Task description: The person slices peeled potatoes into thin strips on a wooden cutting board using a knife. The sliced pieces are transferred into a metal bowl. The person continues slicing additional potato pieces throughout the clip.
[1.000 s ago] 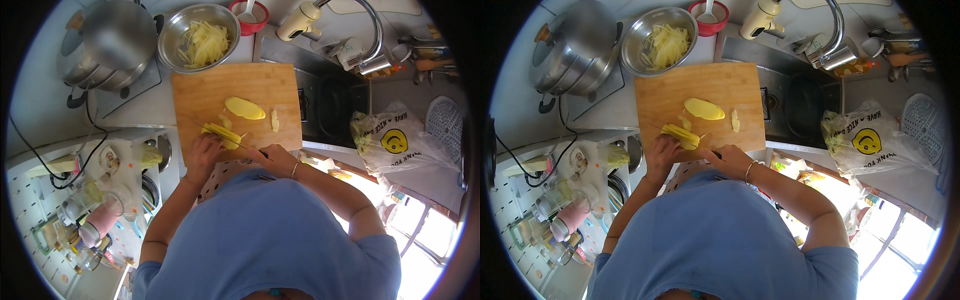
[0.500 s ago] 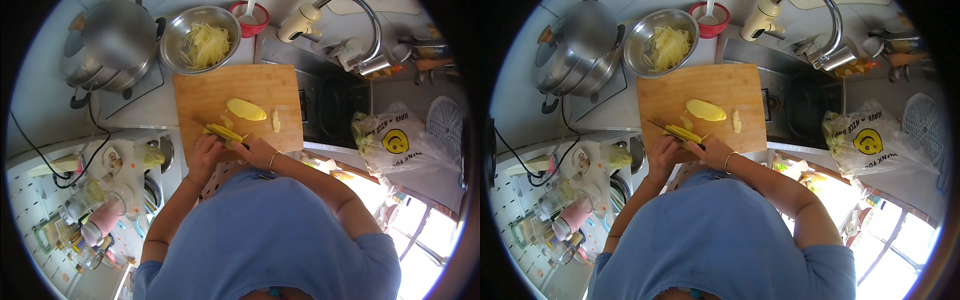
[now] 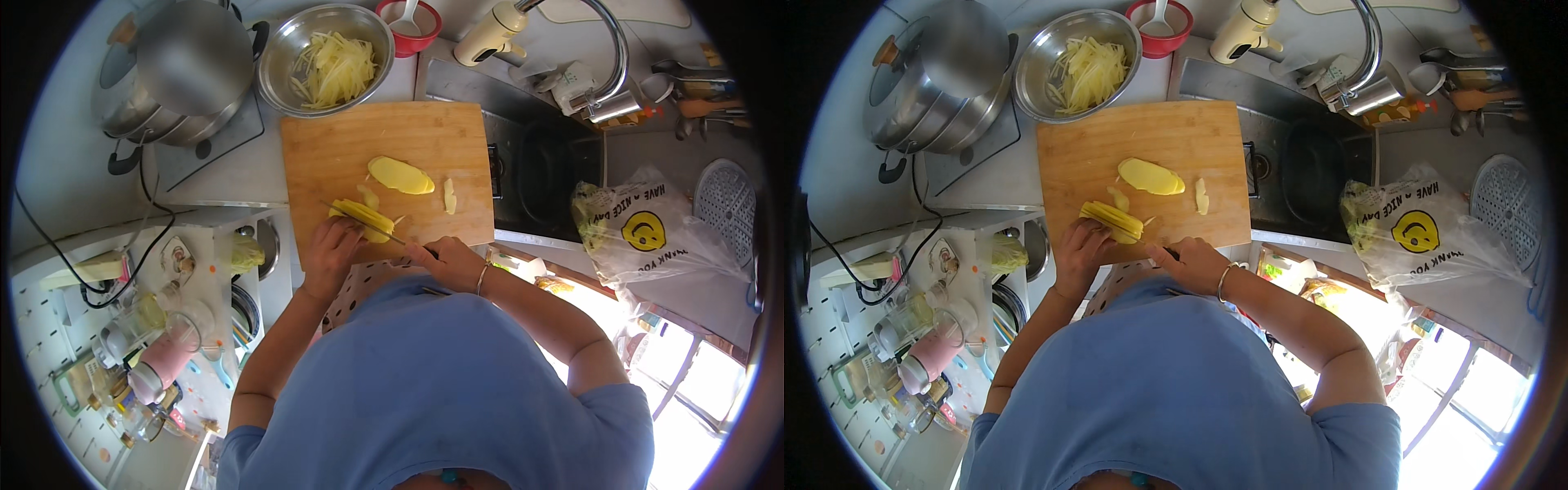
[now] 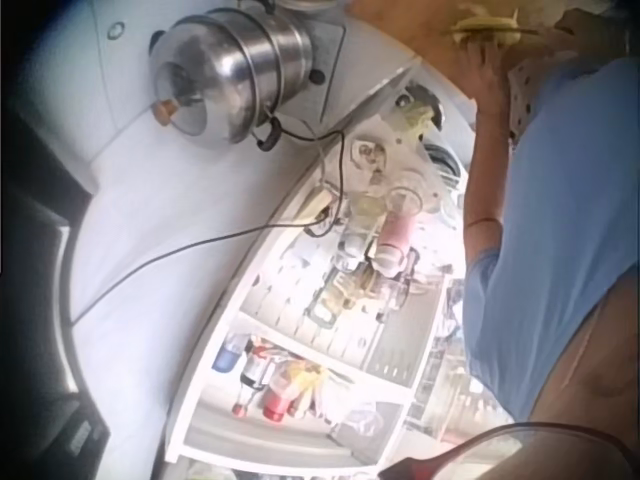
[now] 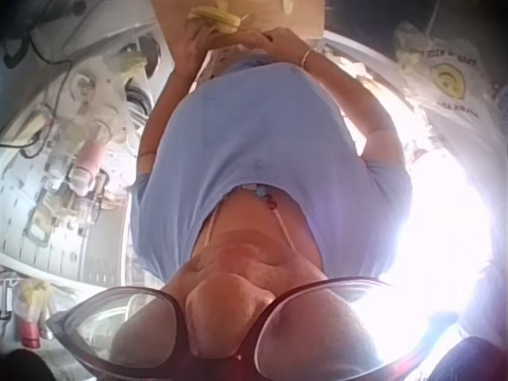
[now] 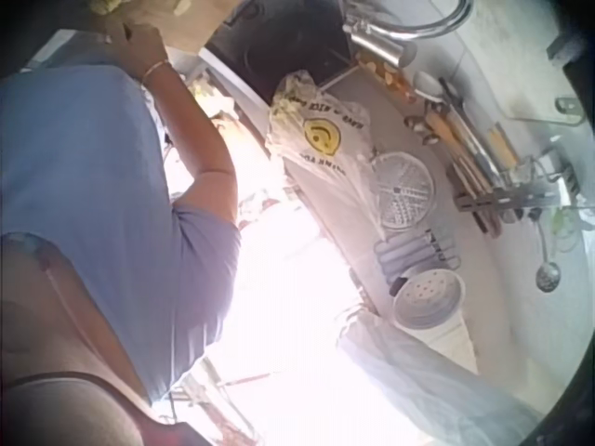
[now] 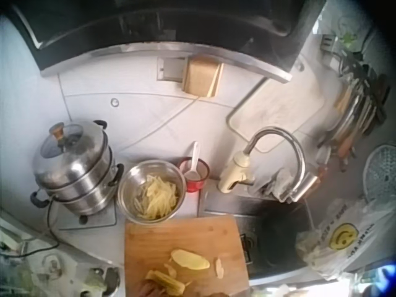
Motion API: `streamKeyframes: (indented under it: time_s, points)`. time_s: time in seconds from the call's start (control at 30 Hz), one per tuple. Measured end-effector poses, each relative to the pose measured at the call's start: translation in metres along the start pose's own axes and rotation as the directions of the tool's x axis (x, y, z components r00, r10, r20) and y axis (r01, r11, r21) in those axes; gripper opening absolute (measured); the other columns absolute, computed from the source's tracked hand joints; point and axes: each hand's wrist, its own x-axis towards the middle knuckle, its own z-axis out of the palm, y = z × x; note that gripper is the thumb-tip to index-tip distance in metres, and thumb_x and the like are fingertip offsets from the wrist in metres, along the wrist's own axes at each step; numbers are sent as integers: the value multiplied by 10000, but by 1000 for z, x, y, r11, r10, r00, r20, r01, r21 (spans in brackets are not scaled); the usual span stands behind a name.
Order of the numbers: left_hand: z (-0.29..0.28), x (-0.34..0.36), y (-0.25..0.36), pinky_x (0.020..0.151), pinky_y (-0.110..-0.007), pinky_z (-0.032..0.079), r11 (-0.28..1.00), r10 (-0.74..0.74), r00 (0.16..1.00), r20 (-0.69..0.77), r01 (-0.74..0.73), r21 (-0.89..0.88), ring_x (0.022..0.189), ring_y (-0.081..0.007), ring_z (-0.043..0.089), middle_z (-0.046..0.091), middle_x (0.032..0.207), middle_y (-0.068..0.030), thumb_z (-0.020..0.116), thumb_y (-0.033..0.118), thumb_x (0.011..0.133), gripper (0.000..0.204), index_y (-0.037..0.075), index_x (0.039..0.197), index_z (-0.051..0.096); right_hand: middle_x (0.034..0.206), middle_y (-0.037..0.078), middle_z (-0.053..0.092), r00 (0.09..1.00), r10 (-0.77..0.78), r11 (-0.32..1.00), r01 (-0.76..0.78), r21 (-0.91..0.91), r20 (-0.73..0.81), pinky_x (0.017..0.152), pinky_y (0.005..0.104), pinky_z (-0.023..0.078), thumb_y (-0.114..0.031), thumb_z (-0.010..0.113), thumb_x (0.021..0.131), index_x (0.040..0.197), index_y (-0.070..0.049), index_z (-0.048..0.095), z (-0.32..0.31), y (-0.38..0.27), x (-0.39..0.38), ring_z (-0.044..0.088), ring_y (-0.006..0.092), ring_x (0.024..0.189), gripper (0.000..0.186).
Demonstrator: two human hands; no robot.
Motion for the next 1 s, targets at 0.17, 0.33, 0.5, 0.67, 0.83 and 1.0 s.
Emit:
streamKeyframes:
  time_s: [0.17,0.33,0.5,0.67,0.83,1.0]
  points:
    - [1,0,0,855,-414,586,1000,6,1000,-9,-6,9,1065,-313,675,688,1084,-79,857,71,717,330,59,1024,736,740,276,670,997,-75,995,76,62,-27,744,494,524,-656,440,1051,890,47,745,11,8,19,665,406,720,782]
    - [0,1,1,865,-421,580,1000,2,1000,6,-2,19,1063,-325,673,687,1090,-88,848,75,729,307,65,1012,729,754,272,682,998,-61,997,62,55,-21,764,500,533,-665,469,1035,892,62,728,26,13,48,685,419,751,785]
    - [-2,2,2,876,-442,564,1000,2,1000,17,-2,3,1068,-347,662,679,1104,-99,830,71,761,281,63,1021,723,774,253,709,994,-62,996,67,55,-87,785,478,553,-681,469,1031,909,79,726,26,-5,56,718,406,811,811]
    - [-6,4,5,886,-449,551,999,-17,998,57,19,-32,1065,-357,651,673,1100,-112,818,66,794,262,54,1036,718,750,235,702,992,-85,979,100,178,-90,756,434,556,-654,488,1045,896,71,724,17,-6,41,719,353,769,777]
    - [-10,11,-2,887,-458,540,997,-30,989,148,41,-70,1062,-376,644,674,1111,-136,802,57,822,319,49,1123,698,683,187,657,986,5,957,44,286,-169,725,390,546,-656,482,1059,864,77,710,-12,1,-2,687,284,714,792]
    - [-29,75,8,931,-465,525,986,-75,957,279,113,-122,1096,-392,647,688,1134,-163,805,91,848,384,39,1206,676,676,203,623,958,82,941,18,339,-277,730,406,532,-688,453,1060,870,96,693,-14,34,-16,633,287,681,842]
